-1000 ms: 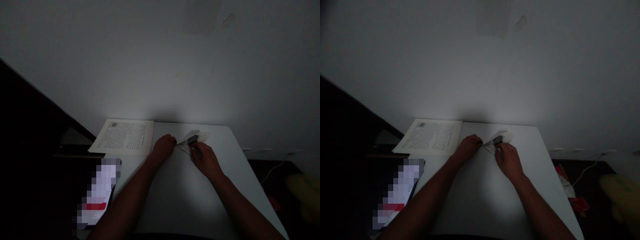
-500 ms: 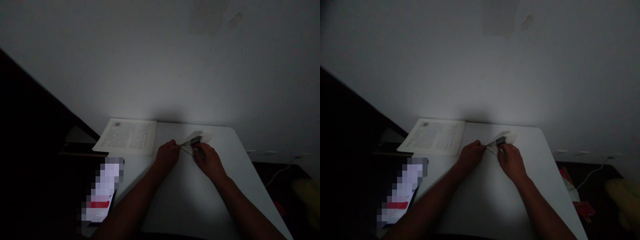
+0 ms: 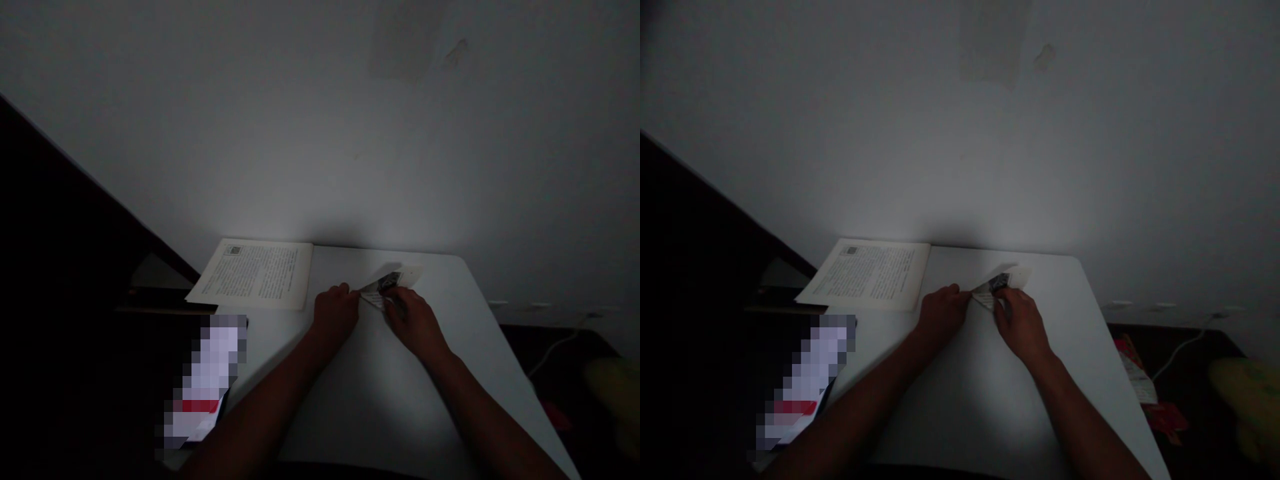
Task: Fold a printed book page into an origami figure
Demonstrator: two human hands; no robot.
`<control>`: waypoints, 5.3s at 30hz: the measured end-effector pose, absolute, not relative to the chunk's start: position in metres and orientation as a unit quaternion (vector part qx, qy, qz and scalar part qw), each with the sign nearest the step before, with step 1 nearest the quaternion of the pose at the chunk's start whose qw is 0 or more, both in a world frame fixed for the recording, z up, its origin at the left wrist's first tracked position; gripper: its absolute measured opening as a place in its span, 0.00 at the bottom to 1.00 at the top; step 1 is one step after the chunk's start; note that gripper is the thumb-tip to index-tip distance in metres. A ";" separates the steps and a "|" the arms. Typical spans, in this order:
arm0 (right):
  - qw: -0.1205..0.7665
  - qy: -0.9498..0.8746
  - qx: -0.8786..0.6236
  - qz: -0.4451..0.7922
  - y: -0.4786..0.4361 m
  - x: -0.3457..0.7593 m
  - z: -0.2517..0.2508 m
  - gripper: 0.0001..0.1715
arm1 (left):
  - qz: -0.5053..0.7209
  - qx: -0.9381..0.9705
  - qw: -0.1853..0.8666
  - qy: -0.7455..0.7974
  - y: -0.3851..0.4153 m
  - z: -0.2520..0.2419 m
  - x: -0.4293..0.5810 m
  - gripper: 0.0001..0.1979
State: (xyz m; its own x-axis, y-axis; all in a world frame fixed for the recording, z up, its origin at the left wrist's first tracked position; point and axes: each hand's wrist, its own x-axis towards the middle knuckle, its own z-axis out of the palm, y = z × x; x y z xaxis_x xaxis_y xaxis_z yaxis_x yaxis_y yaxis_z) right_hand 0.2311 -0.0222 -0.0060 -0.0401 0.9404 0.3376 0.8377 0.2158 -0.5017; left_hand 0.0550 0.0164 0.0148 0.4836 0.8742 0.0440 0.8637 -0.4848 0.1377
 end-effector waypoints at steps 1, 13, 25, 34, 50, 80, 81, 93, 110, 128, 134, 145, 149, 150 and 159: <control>0.307 -0.715 -0.622 0.084 -0.022 0.231 -0.005 0.10 | 0.058 0.863 0.046 0.499 0.016 0.014 0.055 0.11; 0.312 -0.712 -0.623 0.087 -0.022 0.230 -0.005 0.10 | 0.072 0.871 0.024 0.486 0.008 0.012 0.063 0.09; 0.307 -0.711 -0.627 0.087 -0.021 0.231 -0.008 0.10 | 0.142 0.887 0.005 0.440 -0.005 0.005 0.065 0.09; 0.309 -0.713 -0.623 0.090 -0.022 0.232 -0.009 0.12 | 0.151 0.883 0.001 0.444 -0.005 0.008 0.062 0.08; 0.304 -0.712 -0.627 0.087 -0.023 0.231 -0.007 0.12 | 0.138 0.873 -0.009 0.467 -0.020 0.001 0.060 0.16; 0.211 -0.848 -0.483 0.052 -0.030 0.234 0.015 0.15 | 0.140 0.870 0.043 0.472 -0.019 -0.006 0.054 0.34; 0.196 -0.855 -0.478 0.051 -0.030 0.233 0.016 0.15 | 0.141 0.869 0.045 0.472 -0.019 -0.006 0.055 0.34; 0.149 -0.848 -0.508 0.008 -0.040 0.236 0.007 0.11 | 0.151 0.869 0.060 0.468 -0.019 0.000 0.051 0.33; 0.204 -0.813 -0.545 -0.004 -0.061 0.258 0.002 0.10 | 0.163 0.866 0.064 0.468 -0.020 0.001 0.051 0.33; 0.301 -0.780 -0.545 -0.059 -0.035 0.258 0.073 0.11 | 0.202 0.871 0.095 0.438 -0.007 0.006 0.048 0.18; 0.036 -0.819 -0.556 0.135 0.024 0.243 0.081 0.18 | 0.217 0.876 0.118 0.414 0.004 -0.002 0.042 0.14; -0.008 -0.777 -0.497 0.387 0.056 0.249 0.058 0.16 | 0.217 0.880 0.130 0.403 0.014 -0.004 0.034 0.17; 0.027 -0.723 -0.568 0.392 0.041 0.262 0.040 0.12 | 0.217 0.883 0.113 0.399 0.017 -0.008 0.036 0.17; 0.037 -0.725 -0.582 0.366 0.037 0.263 0.037 0.11 | 0.218 0.884 0.108 0.399 0.017 -0.009 0.037 0.17; 0.122 -0.774 -0.580 0.224 0.012 0.248 0.025 0.09 | 0.171 0.891 0.050 0.418 0.015 -0.007 0.050 0.14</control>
